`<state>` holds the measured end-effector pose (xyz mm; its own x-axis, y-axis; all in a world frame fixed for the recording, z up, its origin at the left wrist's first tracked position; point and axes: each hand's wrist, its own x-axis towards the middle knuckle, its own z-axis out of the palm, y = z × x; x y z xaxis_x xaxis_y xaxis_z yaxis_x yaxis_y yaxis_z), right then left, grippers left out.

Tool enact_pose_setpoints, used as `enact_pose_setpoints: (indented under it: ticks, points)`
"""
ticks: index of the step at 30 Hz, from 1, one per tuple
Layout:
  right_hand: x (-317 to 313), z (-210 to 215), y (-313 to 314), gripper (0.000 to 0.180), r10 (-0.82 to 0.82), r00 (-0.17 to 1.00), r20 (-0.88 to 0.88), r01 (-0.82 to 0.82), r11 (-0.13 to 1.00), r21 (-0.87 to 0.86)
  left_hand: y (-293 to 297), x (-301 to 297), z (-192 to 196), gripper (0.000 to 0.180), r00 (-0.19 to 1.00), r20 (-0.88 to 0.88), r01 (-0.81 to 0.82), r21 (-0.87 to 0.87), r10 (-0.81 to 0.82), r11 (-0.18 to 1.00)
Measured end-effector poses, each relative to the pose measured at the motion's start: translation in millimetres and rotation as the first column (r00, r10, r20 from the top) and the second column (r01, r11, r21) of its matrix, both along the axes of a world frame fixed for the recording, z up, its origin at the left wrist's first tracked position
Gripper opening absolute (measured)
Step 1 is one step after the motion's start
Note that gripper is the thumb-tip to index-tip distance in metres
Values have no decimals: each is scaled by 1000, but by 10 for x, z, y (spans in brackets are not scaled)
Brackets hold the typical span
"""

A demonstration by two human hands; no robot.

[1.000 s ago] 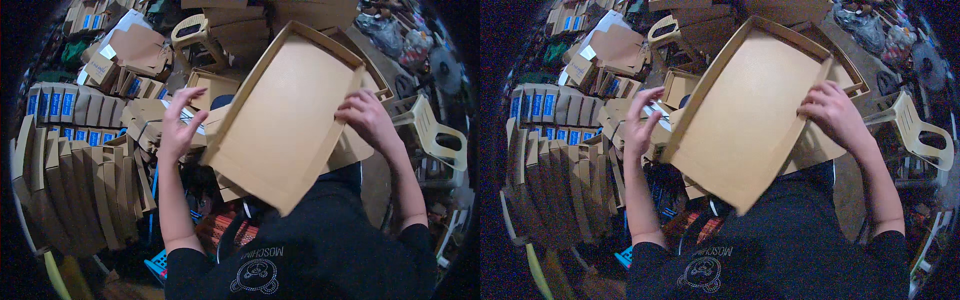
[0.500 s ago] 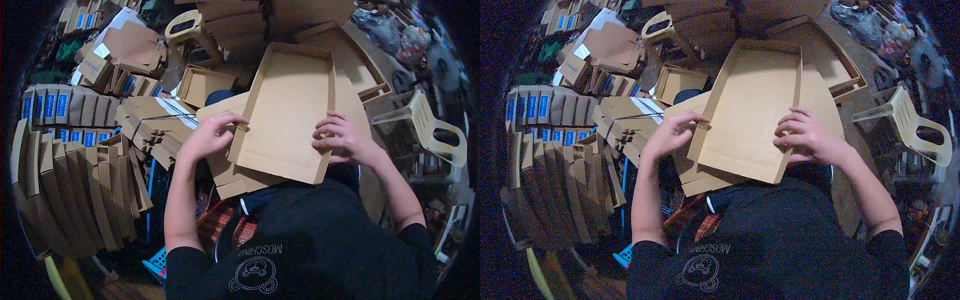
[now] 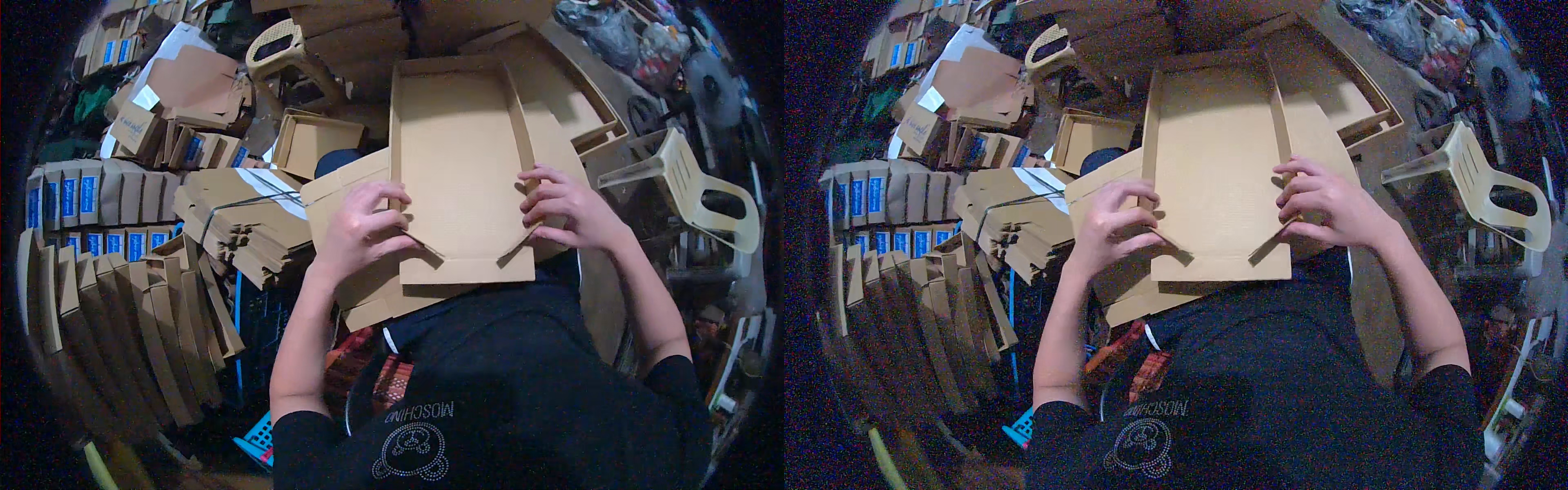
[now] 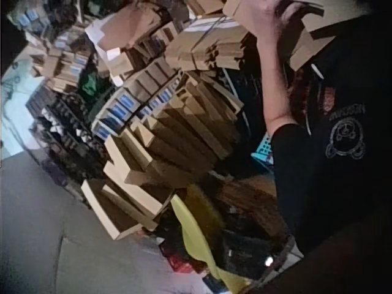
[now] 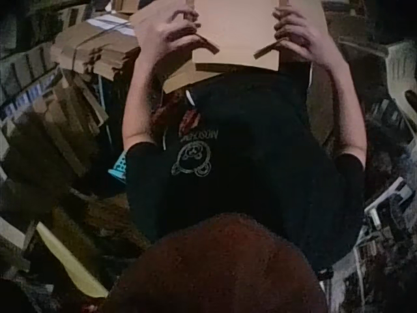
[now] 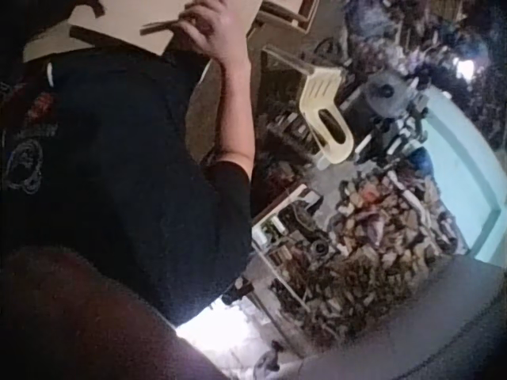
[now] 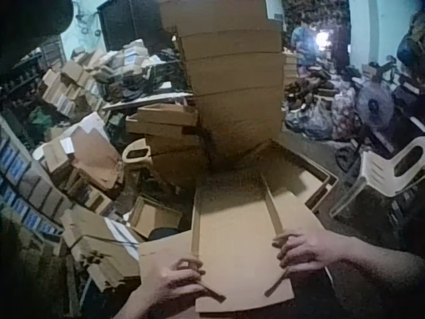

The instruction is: Assembling cardboard boxes and bundling them with plastic straps in a workshop environment.

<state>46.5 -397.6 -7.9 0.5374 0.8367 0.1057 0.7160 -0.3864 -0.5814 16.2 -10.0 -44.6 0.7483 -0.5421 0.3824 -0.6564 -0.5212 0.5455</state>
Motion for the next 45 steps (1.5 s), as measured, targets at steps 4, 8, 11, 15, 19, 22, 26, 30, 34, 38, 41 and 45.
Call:
enact_pose_setpoints:
  ticks: [4,8,11,15,19,22,26,30,34,38,41,45]
  points:
    - [-62,-46,-47,21,-140,990,-3,140,990,33,-90,-30,-174,20,1000,-19,23,-85,-25,996]
    - [-135,-198,-56,32,-218,975,33,216,975,56,-237,-97,-191,20,994,95,-41,-49,45,998]
    - [-194,-314,-20,36,-235,960,151,226,971,74,-368,-195,-261,20,986,126,-99,-99,112,990]
    - [-247,-410,-42,39,-224,919,323,201,974,104,-401,-233,-347,24,969,245,-8,-69,25,998]
    - [-243,-475,-55,41,-146,904,401,120,989,89,-358,-234,-436,25,963,267,41,-8,-38,999]
    - [-254,-552,-73,44,-146,909,390,114,988,104,-344,-229,-516,25,956,290,52,4,-51,999]
    - [-224,-594,-142,43,-111,908,405,63,989,131,-356,-226,-517,27,964,261,61,-64,-42,996]
    - [-254,-536,-139,51,-103,900,423,81,994,70,-362,-226,-421,28,986,161,6,-219,30,976]
    - [-273,-291,-101,72,-69,924,377,78,997,-8,-315,-192,-309,23,986,92,-94,-383,140,919]
    - [-266,-303,-124,72,-77,886,457,91,996,-10,-335,-175,-245,24,982,63,-132,-433,176,892]
    - [-268,-391,-101,64,-142,843,519,129,990,61,-388,-173,-220,26,984,120,-75,-375,129,924]
    - [-256,-371,-85,54,-155,815,558,143,988,66,-340,-222,-354,29,963,257,-17,-243,82,970]
